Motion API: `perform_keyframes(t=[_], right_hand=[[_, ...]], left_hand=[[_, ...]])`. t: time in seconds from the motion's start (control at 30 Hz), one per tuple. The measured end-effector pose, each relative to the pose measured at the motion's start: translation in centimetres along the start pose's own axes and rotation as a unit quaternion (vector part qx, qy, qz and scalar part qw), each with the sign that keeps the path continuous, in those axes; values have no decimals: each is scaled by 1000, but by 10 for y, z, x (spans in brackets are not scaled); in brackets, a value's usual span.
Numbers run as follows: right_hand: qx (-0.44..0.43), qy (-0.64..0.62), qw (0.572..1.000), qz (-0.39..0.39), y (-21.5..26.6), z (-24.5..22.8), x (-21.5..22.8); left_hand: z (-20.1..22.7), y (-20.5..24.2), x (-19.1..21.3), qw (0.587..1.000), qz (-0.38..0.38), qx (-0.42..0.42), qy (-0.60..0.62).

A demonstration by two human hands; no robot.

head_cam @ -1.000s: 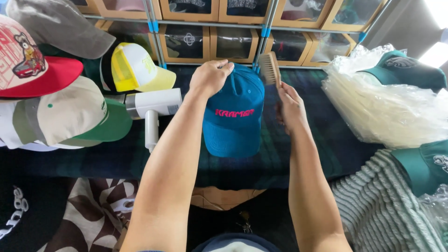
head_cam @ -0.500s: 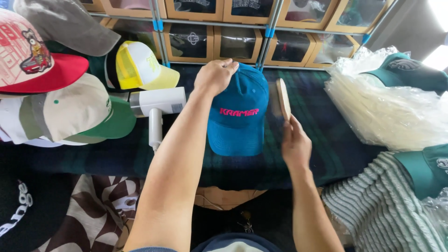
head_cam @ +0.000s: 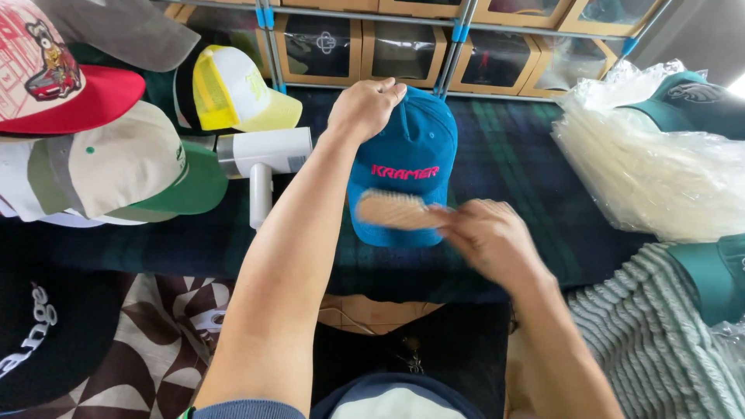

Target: A person uses a wooden-handled brush to clean and groom a blue baseball cap, rotating it to reach all sides.

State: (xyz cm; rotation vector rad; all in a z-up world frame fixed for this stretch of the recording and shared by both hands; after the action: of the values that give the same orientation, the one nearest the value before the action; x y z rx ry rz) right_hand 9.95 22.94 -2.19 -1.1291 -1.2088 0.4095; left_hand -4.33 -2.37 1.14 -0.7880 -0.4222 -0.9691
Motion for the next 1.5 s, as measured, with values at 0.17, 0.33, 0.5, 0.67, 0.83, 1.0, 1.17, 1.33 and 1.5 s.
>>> perform_keyframes(t=[0.17,0.33,0.5,0.67,0.83,1.0,1.17,1.33,1.5], right_hand=[[-77,9,997,-19,64,109,22],[31,19,999,39,21,43,11],[-19,-49,998,23,16,52,-17],[-145,1,988,55,94,148,12],[-111,55,982,140,66,99,13],[-61,-14,984,166,8,29,-37],[-316,24,933,170,55,92,-39],[-303,-28,934,185,52,45,-44],[-339,59,908,239,84,104,-33]], left_hand=[[11,7,10,998,-11,-6,57],[14,11,13,998,-18,0,55],[4,3,1,990,17,-109,-83],[9,4,10,996,8,-75,-42],[-1,-1,4,999,17,18,27],[-4,-9,-6,998,17,-58,-8],[-15,-5,-6,1000,20,-12,9],[-13,-12,-25,945,70,-284,-146],[-12,-13,-15,999,17,-34,-14]])
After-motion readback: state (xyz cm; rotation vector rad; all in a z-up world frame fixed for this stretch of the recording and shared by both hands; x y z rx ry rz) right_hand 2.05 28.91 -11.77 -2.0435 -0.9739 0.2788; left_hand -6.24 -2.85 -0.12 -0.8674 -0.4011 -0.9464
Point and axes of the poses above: each hand's wrist, its own y-axis away from the middle knuckle, its own x-axis out of the back of the hand, z = x × y, the point moved 5 cm from there along -y, towards the middle knuckle, and after that the axes turned 15 degrees about z, right-handed, at the moved point
